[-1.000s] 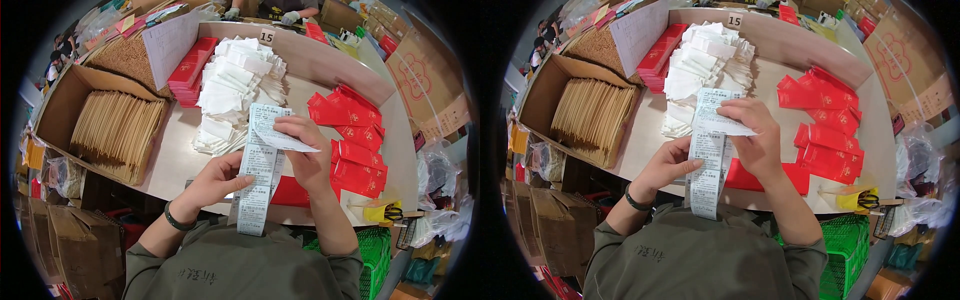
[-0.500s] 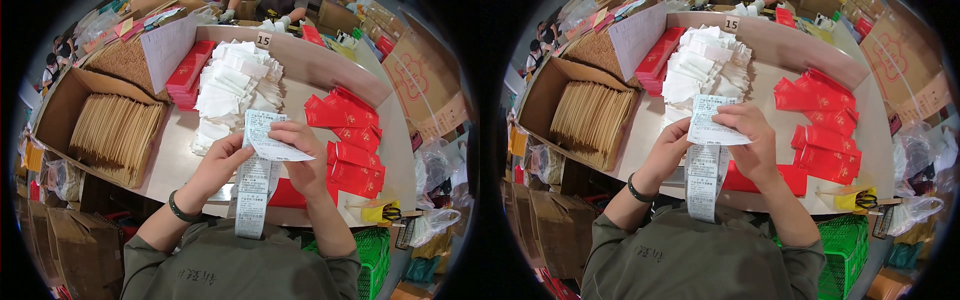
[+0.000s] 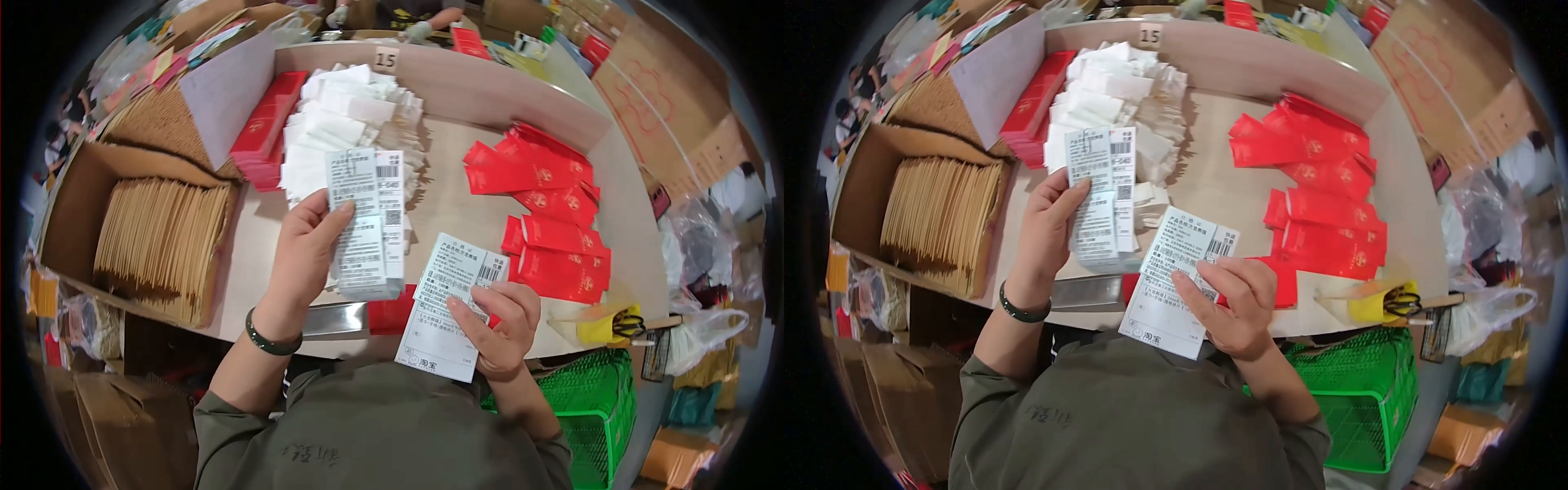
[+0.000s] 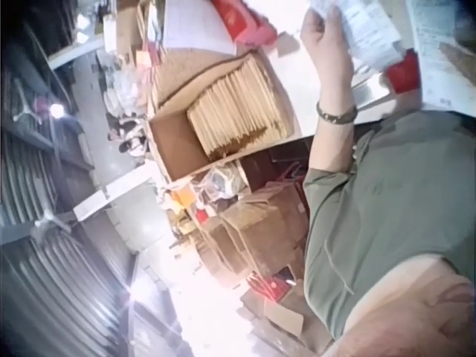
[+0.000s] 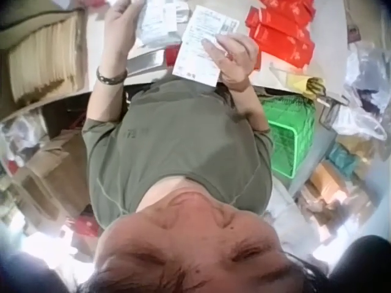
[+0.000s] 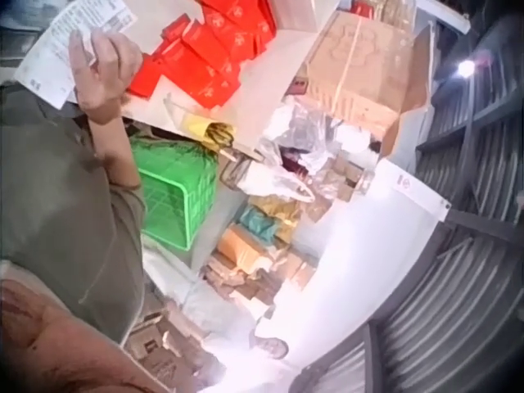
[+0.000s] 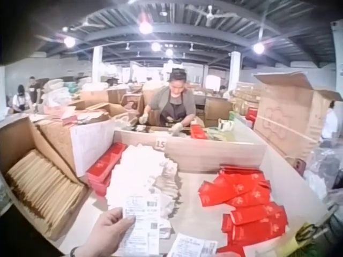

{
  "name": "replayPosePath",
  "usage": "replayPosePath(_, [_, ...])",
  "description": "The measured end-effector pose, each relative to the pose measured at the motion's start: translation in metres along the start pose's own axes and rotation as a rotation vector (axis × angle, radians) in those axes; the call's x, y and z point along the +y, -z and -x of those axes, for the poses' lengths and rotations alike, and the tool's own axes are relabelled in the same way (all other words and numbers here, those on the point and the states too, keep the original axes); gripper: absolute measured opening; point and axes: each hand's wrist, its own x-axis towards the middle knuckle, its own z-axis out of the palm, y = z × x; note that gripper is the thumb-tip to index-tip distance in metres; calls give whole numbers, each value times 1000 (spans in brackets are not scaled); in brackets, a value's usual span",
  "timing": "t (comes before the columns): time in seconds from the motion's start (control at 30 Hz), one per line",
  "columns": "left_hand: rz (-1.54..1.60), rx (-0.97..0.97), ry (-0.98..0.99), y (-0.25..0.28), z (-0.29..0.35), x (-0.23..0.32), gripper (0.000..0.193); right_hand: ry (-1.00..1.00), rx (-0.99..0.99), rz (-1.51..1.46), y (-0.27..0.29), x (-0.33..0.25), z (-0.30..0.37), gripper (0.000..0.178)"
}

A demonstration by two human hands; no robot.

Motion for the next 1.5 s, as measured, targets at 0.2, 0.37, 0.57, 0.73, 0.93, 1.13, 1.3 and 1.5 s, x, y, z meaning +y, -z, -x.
replayPosePath(0.2, [101,-112,173,-11,-8,-6,29,-141,101,106,14,11,25,34])
replayPosePath(0.37, [105,-130,277,-31,-12,-16,27,-305,117,4,24,13,43,38])
replayPosePath(0.57, [109,-175,395,-39,-14,-30,27,-276,156,25,29,17,49,38])
replayPosePath(0.73, [113,-174,426,-40,-12,-32,30,-302,179,28,30,18,50,37])
replayPosePath(0.93, [107,-169,386,-40,-8,-26,39,-281,160,16,24,18,56,34])
replayPosePath(1.13, [164,-139,414,-33,-14,-19,46,-405,140,-163,25,25,79,37])
replayPosePath(1.3, [212,-175,439,-25,-18,-24,45,-437,158,-191,26,21,73,35])
replayPosePath(1.5, [264,-213,489,-25,-23,-36,51,-432,163,-178,28,21,74,33])
